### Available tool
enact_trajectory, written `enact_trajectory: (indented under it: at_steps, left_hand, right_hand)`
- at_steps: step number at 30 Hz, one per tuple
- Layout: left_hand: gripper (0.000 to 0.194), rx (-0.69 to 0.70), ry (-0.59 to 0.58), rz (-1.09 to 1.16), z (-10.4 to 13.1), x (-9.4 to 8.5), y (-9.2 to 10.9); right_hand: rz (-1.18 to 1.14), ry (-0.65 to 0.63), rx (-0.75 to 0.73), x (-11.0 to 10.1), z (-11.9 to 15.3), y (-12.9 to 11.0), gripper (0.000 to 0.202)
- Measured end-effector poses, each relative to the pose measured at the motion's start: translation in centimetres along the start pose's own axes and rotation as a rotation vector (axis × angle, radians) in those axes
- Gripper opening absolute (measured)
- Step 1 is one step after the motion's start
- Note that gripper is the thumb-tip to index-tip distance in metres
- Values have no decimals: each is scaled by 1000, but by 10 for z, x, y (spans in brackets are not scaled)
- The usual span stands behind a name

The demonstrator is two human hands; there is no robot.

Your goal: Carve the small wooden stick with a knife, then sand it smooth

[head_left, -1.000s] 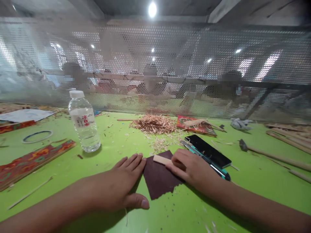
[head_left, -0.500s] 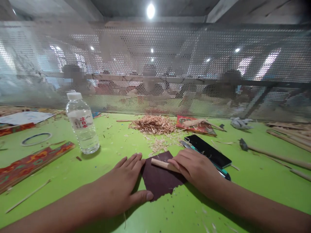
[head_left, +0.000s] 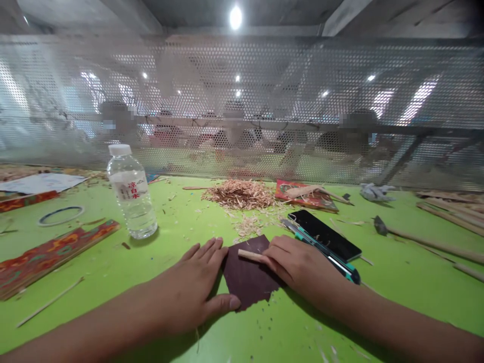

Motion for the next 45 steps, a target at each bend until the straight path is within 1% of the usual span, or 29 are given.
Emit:
enact_trajectory:
  at_steps: [5, 7, 9, 11, 13, 16, 18, 21, 23, 24, 27, 29, 31, 34, 37, 39, 40, 41, 43, 45]
  left_hand:
    - [102, -11, 53, 35, -1, 6, 3]
    - [101, -13, 76, 43, -2, 8, 4]
    - [96, -24, 110, 48, -3, 10, 5]
    - [93, -29, 99, 40, -2, 10, 6]
    - [94, -32, 72, 25, -1, 8, 7]
    - [96, -40, 41, 8, -1, 4, 7]
    - [96, -37, 40, 12, -1, 4, 6]
    - [98, -21, 46, 6, -2, 6, 3]
    - [98, -13, 50, 4, -2, 7, 1]
    - [99, -9, 55, 11, -2, 8, 0]
    - [99, 6, 66, 35, -2, 7, 1]
    - [99, 6, 60, 34, -1, 6, 1]
    - [97, 2, 59, 37, -1, 5, 2]
    - [94, 1, 70, 61, 0, 4, 1]
    - [95, -1, 69, 77, 0, 4, 0]
    - [96, -8, 63, 71, 1, 4, 0]
    - [96, -13, 57, 61, 1, 3, 0]
    - [97, -14, 47, 48, 1, 2, 1]
    - [98, -13, 33, 23, 1, 1, 2]
    - [97, -15, 34, 12, 1, 0, 3]
  right_hand:
    - [-65, -8, 43, 1, -1, -1, 18]
    - [-86, -3, 40, 1, 0, -4, 21]
    - [-98, 16, 13, 2, 1, -7, 30]
    - [-104, 28, -12, 2, 1, -7, 38]
    - [-99, 34, -9, 2, 1, -4, 42]
    - [-97, 28, 54, 2, 1, 7, 45]
    - [-144, 11, 119, -2, 0, 12, 44]
    - [-343, 28, 312, -13, -4, 11, 40]
    - [-529, 44, 458, -22, -7, 6, 42]
    - [-624, 42, 506, -25, -9, 2, 44]
    - [-881, 14, 555, -30, -12, -6, 45]
    - [-950, 1, 564, -28, -11, -6, 45]
    - [-899, -1, 575, -25, -11, -3, 45]
    - [-709, 16, 556, -22, -10, 1, 43]
    - [-543, 22, 415, -20, -9, 4, 38]
    - [-340, -5, 334, -19, -7, 12, 32]
    - [-195, -23, 323, -19, -5, 20, 29]
    - [-19, -81, 378, -19, -3, 30, 30]
    - [97, -110, 482, -21, 3, 52, 38]
    - [185, -126, 567, -25, 9, 72, 37]
Point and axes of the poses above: each hand's wrist, its own z-axis away from the middle knuckle, its own x-axis out of the palm, y = z × x, the point moved 1 cm from there along -z, towards the middle knuckle, and after that the axes turned 8 degrees about -x, right-handed, at the moved point
